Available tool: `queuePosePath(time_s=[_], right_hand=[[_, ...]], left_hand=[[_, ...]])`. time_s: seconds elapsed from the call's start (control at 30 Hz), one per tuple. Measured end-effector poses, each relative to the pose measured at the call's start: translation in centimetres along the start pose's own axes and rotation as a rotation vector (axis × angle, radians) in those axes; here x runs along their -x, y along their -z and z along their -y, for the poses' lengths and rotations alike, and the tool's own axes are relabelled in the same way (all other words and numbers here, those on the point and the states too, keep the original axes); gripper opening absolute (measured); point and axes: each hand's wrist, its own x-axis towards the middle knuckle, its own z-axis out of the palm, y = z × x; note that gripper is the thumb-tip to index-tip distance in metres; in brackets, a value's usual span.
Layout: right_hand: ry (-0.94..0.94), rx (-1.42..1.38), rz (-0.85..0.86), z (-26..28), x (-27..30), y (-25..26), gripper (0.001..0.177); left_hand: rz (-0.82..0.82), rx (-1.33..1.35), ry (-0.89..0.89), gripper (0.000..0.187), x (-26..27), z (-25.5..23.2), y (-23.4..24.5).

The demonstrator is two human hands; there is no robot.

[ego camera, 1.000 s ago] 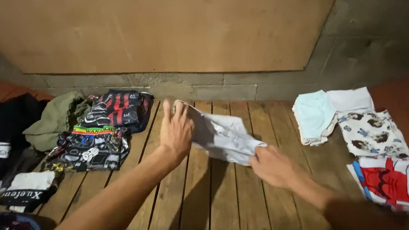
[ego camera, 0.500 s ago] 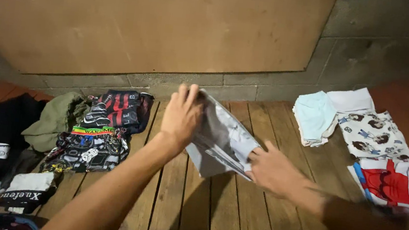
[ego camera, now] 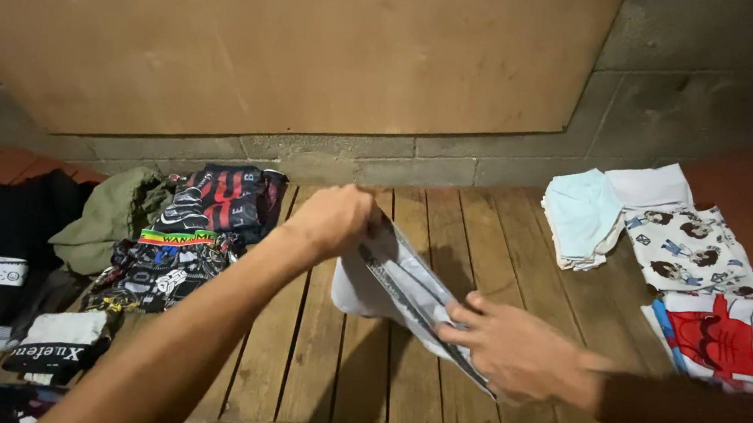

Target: Folding various types of underwear on a wooden bench.

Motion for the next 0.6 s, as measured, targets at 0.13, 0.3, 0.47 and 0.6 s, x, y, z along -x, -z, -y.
queuePosePath(time_s=[0.13,0.3,0.47,0.6], right_hand=[[-0.119,-0.057,0.062,-0.9,1.8,3.2,0.022],[-0.586,-0.152,-0.299,-5.5,3.0,0.5,0.095],[-0.828,-0.516,-0.376,-7.3,3.5,2.2,0.084],[-0.957,-0.807,-0.491,-10.0,3.2,-0.5,0.067]], left_hand=[[-0.059,-0.001,0.053,0.027,0.9,0.6,1.5],[-0.099,0.032,0.013,0.039,1.3,0.6,1.9],[-0.250,0.134,-0.112,0.021,0.9,-1.5,4.3],[-0.210,0.198,0.037,0.023,-0.4,-0.5,4.5]])
